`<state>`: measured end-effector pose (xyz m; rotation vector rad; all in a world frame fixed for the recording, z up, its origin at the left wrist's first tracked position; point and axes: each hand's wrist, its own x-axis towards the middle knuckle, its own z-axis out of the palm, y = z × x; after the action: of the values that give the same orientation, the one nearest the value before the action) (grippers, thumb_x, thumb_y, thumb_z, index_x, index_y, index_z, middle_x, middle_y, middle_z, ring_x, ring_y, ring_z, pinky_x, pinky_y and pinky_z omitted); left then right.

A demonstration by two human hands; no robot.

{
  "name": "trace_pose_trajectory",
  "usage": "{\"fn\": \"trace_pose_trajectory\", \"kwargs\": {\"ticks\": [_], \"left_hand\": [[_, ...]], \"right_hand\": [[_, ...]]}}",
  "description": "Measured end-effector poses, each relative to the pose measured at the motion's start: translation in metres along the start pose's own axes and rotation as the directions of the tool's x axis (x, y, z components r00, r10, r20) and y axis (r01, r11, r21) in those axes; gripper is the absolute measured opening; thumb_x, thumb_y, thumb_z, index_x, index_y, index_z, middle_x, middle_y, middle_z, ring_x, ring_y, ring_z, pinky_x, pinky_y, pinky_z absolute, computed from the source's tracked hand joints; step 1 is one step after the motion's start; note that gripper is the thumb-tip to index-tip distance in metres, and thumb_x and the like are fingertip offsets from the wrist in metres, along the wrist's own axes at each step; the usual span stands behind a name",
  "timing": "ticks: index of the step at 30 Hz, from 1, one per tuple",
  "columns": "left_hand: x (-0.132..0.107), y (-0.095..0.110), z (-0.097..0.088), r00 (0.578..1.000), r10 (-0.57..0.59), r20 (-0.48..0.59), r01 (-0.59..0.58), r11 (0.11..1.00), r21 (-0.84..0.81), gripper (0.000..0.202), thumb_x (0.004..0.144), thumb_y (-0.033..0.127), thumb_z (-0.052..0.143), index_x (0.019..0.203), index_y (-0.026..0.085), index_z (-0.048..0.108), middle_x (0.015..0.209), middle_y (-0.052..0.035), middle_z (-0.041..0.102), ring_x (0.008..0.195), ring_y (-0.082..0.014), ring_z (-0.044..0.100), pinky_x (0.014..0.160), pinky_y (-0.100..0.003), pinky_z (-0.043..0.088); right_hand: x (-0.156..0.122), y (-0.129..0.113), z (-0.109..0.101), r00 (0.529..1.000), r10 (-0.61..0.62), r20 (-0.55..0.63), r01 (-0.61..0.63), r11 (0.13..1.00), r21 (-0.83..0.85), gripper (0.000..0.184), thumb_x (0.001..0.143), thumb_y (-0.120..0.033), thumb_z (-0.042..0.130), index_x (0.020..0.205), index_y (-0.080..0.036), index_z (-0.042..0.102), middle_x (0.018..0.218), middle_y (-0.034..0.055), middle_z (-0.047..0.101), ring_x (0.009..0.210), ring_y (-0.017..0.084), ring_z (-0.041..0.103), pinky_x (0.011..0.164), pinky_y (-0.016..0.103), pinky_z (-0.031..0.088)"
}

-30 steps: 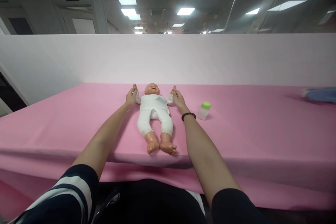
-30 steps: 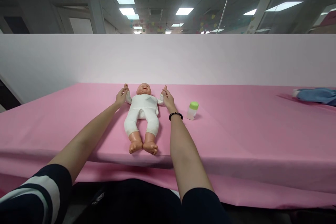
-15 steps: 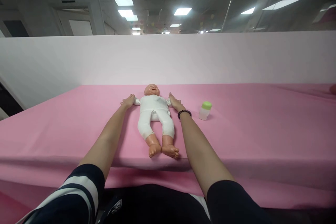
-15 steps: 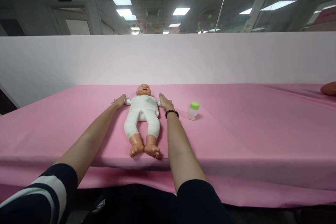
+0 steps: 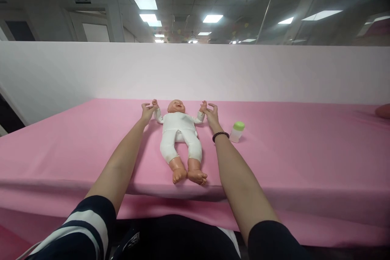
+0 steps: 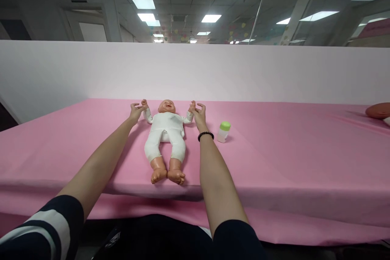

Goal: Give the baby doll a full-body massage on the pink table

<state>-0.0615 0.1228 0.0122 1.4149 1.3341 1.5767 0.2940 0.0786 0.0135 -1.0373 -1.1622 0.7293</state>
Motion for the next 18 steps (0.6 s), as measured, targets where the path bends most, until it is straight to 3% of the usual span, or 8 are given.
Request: {"fn": "trace_pose_trajectory", "kwargs": {"ticks": [2, 4, 7, 10, 14, 16, 18], "left_hand": [[-0.003, 0.005, -0.008, 0.998, 0.028, 0.059, -0.025, 0.998, -0.051, 0.067, 0.073, 0.028, 0.078, 0.133, 0.022, 0.047, 0.133, -0.0143, 0.062, 0.126, -0.0271, 0.059, 0.105, -0.042, 0.048], [-0.008, 0.006, -0.021, 0.985, 0.063, 0.163, -0.050, 0.995, -0.087, 0.066, 0.063, 0.027, 0.083, 0.125, 0.021, 0.058, 0.131, -0.0123, 0.064, 0.124, -0.0271, 0.060, 0.105, -0.040, 0.049], [-0.018, 0.004, -0.043, 0.939, 0.076, 0.335, -0.046, 0.994, -0.095, 0.061, 0.052, 0.026, 0.087, 0.110, 0.019, 0.070, 0.121, -0.0098, 0.069, 0.118, -0.0286, 0.064, 0.102, -0.040, 0.052], [-0.026, 0.000, -0.062, 0.895, 0.030, 0.445, -0.015, 0.999, -0.038, 0.060, 0.048, 0.024, 0.087, 0.107, 0.020, 0.076, 0.123, -0.0110, 0.070, 0.116, -0.0314, 0.066, 0.095, -0.041, 0.055], [-0.029, -0.003, -0.070, 0.842, -0.049, 0.537, -0.041, 0.987, 0.154, 0.050, 0.042, 0.019, 0.086, 0.092, 0.021, 0.082, 0.156, -0.0118, 0.051, 0.134, -0.0395, 0.057, 0.092, -0.039, 0.057], [-0.028, -0.003, -0.067, 0.808, -0.072, 0.585, -0.136, 0.943, 0.304, 0.048, 0.041, 0.018, 0.084, 0.088, 0.022, 0.083, 0.161, -0.0099, 0.045, 0.142, -0.0400, 0.050, 0.097, -0.038, 0.056], [-0.026, -0.002, -0.061, 0.780, -0.023, 0.626, -0.294, 0.868, 0.399, 0.045, 0.044, 0.019, 0.081, 0.088, 0.023, 0.084, 0.156, -0.0094, 0.051, 0.143, -0.0382, 0.049, 0.101, -0.037, 0.055]], "right_hand": [[-0.008, -0.007, -0.013, 0.996, 0.074, 0.044, -0.075, 0.997, 0.032, 0.072, 0.066, -0.048, 0.083, 0.129, -0.030, 0.053, 0.132, 0.0096, 0.070, 0.126, 0.030, 0.059, 0.104, 0.047, 0.044], [-0.017, -0.012, -0.026, 0.976, 0.128, 0.178, -0.136, 0.990, 0.032, 0.063, 0.064, -0.042, 0.085, 0.123, -0.031, 0.063, 0.137, 0.0061, 0.067, 0.130, 0.031, 0.056, 0.106, 0.049, 0.042], [-0.032, -0.016, -0.042, 0.890, 0.145, 0.432, -0.187, 0.981, 0.055, 0.049, 0.063, -0.036, 0.088, 0.108, -0.029, 0.071, 0.132, 0.0040, 0.067, 0.125, 0.028, 0.058, 0.105, 0.045, 0.044], [-0.041, -0.017, -0.051, 0.784, 0.139, 0.604, -0.200, 0.979, 0.034, 0.041, 0.058, -0.028, 0.090, 0.093, -0.024, 0.070, 0.109, 0.0060, 0.069, 0.108, 0.025, 0.061, 0.098, 0.041, 0.048], [-0.042, -0.013, -0.054, 0.670, 0.226, 0.707, -0.207, 0.972, -0.115, 0.035, 0.056, -0.021, 0.087, 0.088, -0.020, 0.071, 0.095, 0.0069, 0.067, 0.093, 0.022, 0.059, 0.085, 0.036, 0.050], [-0.039, -0.010, -0.054, 0.638, 0.281, 0.717, -0.223, 0.959, -0.177, 0.036, 0.055, -0.017, 0.086, 0.089, -0.019, 0.074, 0.095, 0.0068, 0.068, 0.089, 0.020, 0.059, 0.079, 0.034, 0.051], [-0.035, -0.007, -0.052, 0.625, 0.320, 0.712, -0.256, 0.946, -0.201, 0.039, 0.053, -0.014, 0.085, 0.091, -0.018, 0.076, 0.093, 0.0061, 0.069, 0.086, 0.019, 0.060, 0.078, 0.033, 0.052]]}}
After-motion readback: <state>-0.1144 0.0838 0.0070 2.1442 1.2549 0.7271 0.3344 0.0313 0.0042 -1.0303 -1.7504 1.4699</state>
